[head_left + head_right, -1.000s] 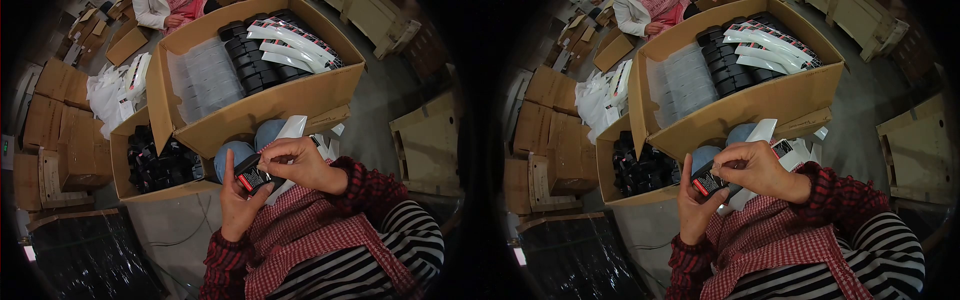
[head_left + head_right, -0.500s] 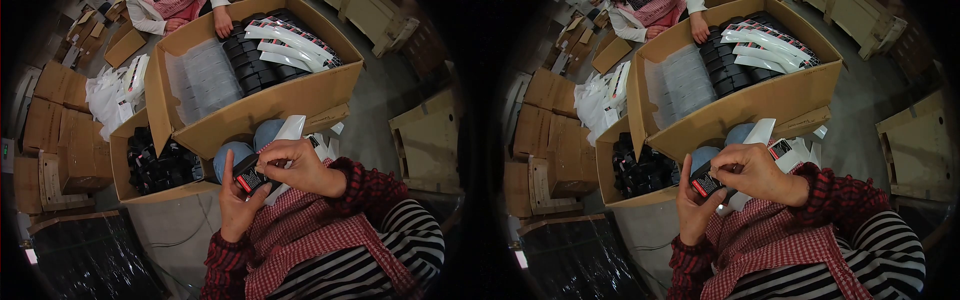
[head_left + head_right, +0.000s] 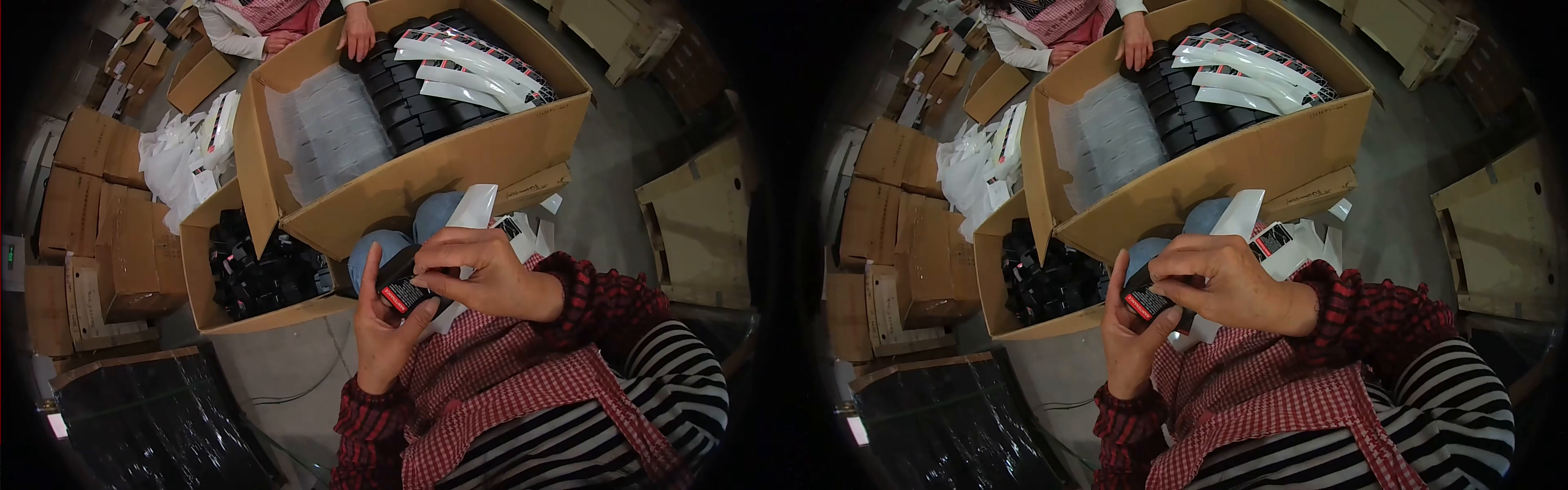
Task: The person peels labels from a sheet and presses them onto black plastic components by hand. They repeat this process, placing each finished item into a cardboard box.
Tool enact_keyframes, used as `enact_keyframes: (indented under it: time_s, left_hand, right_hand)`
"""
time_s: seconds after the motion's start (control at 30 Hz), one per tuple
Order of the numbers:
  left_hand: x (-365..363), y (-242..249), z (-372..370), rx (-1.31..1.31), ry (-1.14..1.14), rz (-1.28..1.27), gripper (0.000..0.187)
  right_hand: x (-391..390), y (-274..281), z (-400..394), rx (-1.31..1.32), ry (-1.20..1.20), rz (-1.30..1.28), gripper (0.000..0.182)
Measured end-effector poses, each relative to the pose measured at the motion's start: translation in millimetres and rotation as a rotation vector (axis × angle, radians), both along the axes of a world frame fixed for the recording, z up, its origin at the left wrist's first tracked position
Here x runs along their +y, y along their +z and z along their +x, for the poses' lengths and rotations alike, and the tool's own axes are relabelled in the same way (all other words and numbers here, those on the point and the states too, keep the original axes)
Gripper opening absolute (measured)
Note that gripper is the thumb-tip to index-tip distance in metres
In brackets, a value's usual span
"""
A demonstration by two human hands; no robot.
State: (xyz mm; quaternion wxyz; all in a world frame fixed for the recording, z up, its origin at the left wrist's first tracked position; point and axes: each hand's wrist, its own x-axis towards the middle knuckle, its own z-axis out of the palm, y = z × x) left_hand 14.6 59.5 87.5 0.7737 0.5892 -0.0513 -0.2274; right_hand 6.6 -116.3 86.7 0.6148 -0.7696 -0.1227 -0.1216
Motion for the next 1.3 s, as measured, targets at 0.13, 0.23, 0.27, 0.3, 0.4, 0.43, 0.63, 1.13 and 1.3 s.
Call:
enact_keyframes:
  time_s: [0.13,0.23,0.27,0.3,0.4,0.43,0.63,1.13,1.3]
  left_hand:
    - [0,0,0,0.006,0.0,0.011,0.088]
    - [1,-1,0,0.019,-0.002,0.014,0.087]
    - [2,-2,1,0.02,-0.026,0.014,0.084]
    - [3,-2,1,0.021,-0.05,0.015,0.082]
    - [4,0,1,0.063,-0.044,0.046,0.07]
    - [4,-1,0,0.062,-0.046,0.047,0.07]
    - [3,-9,1,0.015,0.007,0.012,0.048]
    - [4,-16,5,0.044,0.072,0.022,0.04]
    - [14,-26,12,0.067,0.157,0.198,0.038]
  right_hand:
    - [2,-3,1,-0.057,-0.02,-0.036,0.018]
    - [2,-3,2,-0.094,-0.02,-0.055,0.019]
    - [2,-3,2,-0.103,-0.023,-0.062,0.02]
    - [2,-3,2,-0.104,-0.023,-0.061,0.02]
    - [1,-2,3,-0.109,-0.034,-0.142,0.023]
    - [0,-3,3,-0.113,-0.022,-0.147,0.025]
    - [-4,0,4,-0.027,0.043,-0.179,0.037]
    - [-7,-28,22,0.202,0.16,-0.095,0.041]
    - [12,-53,38,0.218,0.242,-0.169,0.023]
